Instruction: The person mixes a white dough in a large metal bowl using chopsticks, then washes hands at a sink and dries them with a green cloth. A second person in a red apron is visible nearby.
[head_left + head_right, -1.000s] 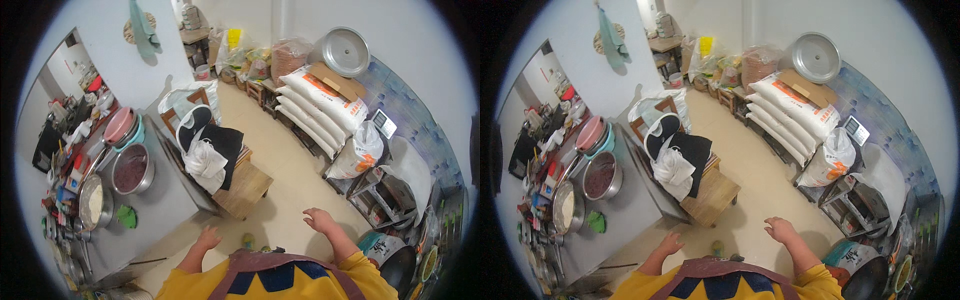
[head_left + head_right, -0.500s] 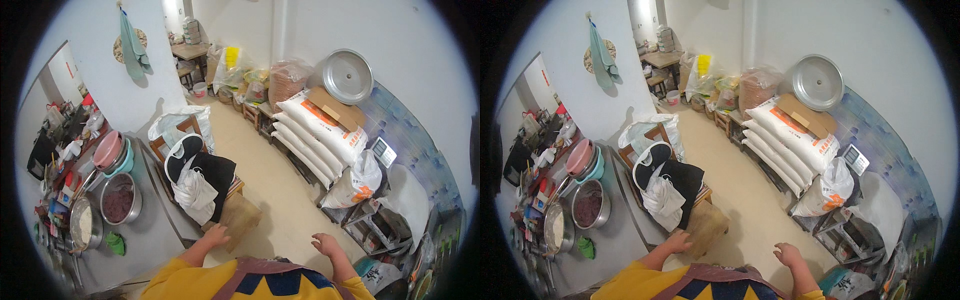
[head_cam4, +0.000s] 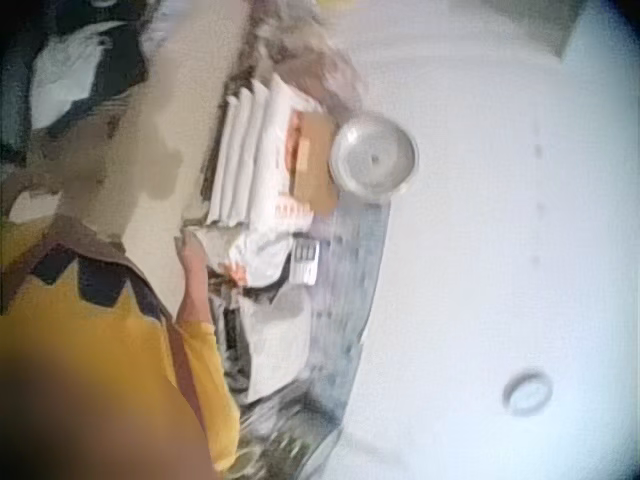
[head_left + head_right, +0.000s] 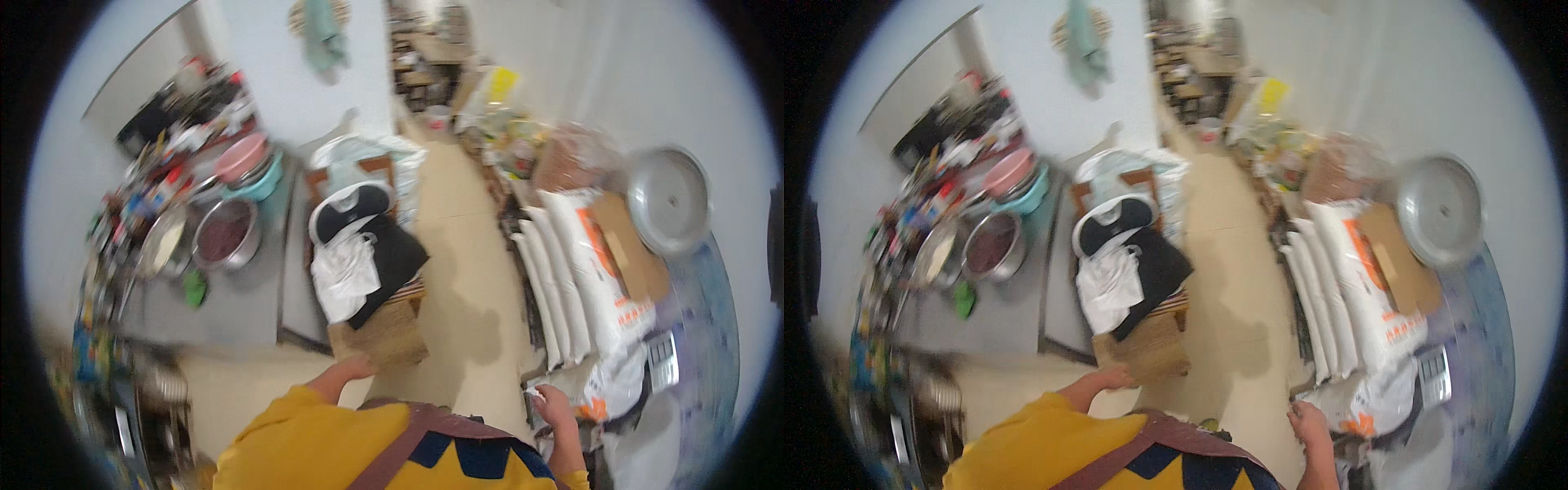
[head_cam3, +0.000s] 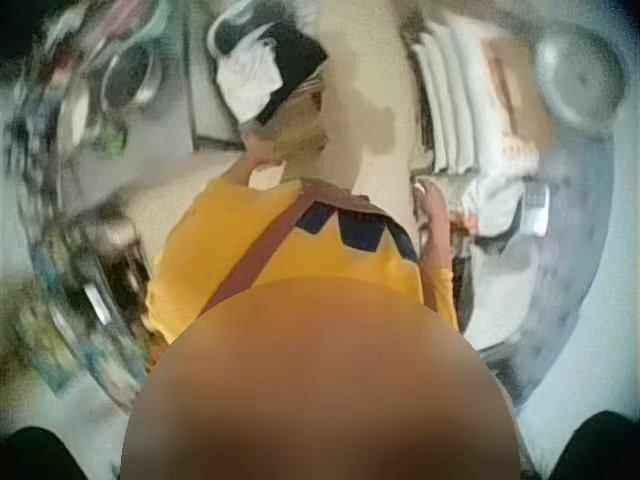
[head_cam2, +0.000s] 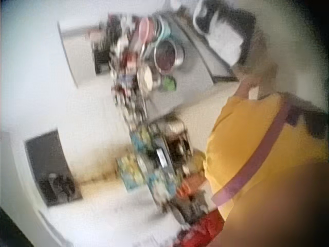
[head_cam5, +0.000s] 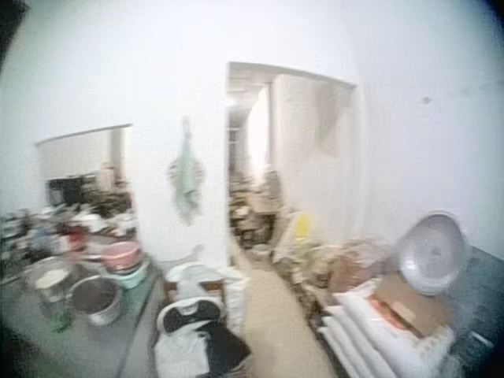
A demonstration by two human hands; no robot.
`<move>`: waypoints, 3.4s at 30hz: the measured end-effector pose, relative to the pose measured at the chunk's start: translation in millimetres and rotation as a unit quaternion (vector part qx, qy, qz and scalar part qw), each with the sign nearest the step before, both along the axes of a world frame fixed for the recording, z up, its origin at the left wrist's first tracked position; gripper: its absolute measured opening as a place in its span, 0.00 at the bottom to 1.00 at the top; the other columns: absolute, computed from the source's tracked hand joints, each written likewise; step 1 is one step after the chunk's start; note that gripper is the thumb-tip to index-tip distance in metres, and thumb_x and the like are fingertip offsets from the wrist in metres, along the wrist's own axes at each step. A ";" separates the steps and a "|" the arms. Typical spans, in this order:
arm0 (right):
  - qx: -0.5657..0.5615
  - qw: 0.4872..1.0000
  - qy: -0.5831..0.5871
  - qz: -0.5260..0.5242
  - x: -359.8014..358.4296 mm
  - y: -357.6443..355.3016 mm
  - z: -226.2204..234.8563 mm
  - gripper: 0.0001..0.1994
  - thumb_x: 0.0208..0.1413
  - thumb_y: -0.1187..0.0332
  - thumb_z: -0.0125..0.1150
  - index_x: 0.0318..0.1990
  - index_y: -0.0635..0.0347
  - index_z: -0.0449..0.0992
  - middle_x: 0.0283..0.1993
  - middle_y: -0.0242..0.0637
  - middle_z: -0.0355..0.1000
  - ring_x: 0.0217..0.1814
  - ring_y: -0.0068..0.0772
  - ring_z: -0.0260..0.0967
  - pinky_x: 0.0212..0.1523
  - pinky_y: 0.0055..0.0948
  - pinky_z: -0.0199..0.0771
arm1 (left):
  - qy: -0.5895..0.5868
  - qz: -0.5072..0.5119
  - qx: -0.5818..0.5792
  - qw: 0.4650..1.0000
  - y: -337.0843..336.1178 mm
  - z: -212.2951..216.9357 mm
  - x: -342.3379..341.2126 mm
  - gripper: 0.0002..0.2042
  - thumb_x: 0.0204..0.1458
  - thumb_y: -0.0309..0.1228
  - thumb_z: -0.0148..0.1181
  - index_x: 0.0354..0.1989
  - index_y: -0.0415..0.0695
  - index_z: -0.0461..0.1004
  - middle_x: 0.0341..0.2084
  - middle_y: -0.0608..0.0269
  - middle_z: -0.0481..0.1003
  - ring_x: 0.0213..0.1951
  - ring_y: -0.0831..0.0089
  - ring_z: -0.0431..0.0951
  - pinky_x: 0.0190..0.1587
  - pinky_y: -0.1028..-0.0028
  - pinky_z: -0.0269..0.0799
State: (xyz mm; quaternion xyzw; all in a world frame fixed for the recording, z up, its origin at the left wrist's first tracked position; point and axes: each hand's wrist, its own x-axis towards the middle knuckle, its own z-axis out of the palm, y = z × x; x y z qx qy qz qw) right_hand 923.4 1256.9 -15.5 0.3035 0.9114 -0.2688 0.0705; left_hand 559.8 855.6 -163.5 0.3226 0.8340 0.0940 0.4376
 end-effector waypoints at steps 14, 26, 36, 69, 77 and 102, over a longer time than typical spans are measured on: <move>-0.026 0.985 0.006 0.169 -177.2 96.5 8.7 0.17 0.46 0.63 0.62 0.45 0.59 0.75 0.44 0.47 0.74 0.47 0.47 0.71 0.48 0.39 0.70 | -0.033 0.218 -0.088 0.972 -10.2 8.5 -8.7 0.32 0.51 0.51 0.49 0.56 0.34 0.66 0.53 0.39 0.67 0.56 0.50 0.66 0.59 0.62 0.60; -0.045 0.975 -0.089 0.199 -242.3 244.6 -14.2 0.18 0.48 0.59 0.61 0.44 0.59 0.76 0.46 0.47 0.73 0.51 0.47 0.69 0.52 0.38 0.68 | -0.009 0.245 -0.014 0.969 166.2 10.1 -100.5 0.29 0.53 0.49 0.47 0.57 0.39 0.65 0.54 0.41 0.66 0.57 0.50 0.65 0.60 0.60 0.58; -0.012 0.963 -0.059 0.263 -398.5 386.6 16.8 0.19 0.50 0.60 0.59 0.48 0.57 0.74 0.47 0.49 0.72 0.51 0.49 0.68 0.51 0.42 0.67 | -0.059 0.293 0.043 0.953 344.0 35.2 -178.8 0.27 0.50 0.48 0.51 0.48 0.35 0.72 0.48 0.45 0.72 0.51 0.54 0.72 0.52 0.62 0.67; 0.005 0.912 -0.087 0.402 -1195.1 688.7 35.2 0.18 0.52 0.61 0.57 0.49 0.57 0.73 0.48 0.46 0.72 0.52 0.47 0.68 0.52 0.40 0.67 | -0.044 0.451 0.183 0.873 680.2 138.7 -865.5 0.24 0.56 0.50 0.46 0.28 0.39 0.75 0.30 0.54 0.77 0.40 0.63 0.76 0.41 0.67 0.68; 0.002 0.867 -0.078 0.493 -1431.4 682.4 -3.9 0.19 0.53 0.58 0.56 0.48 0.60 0.73 0.47 0.45 0.72 0.49 0.49 0.69 0.48 0.40 0.70 | -0.008 0.509 0.150 0.848 656.9 94.2 -1011.4 0.18 0.53 0.43 0.49 0.39 0.40 0.76 0.37 0.49 0.76 0.44 0.60 0.75 0.46 0.66 0.68; -0.134 0.842 -0.183 0.490 -2190.2 573.0 -69.3 0.13 0.52 0.60 0.53 0.35 0.61 0.76 0.27 0.36 0.73 0.29 0.30 0.70 0.32 0.30 0.70 | -0.056 0.801 0.183 0.567 554.7 86.8 -1544.0 0.18 0.58 0.45 0.48 0.35 0.42 0.74 0.28 0.65 0.72 0.32 0.75 0.70 0.34 0.72 0.67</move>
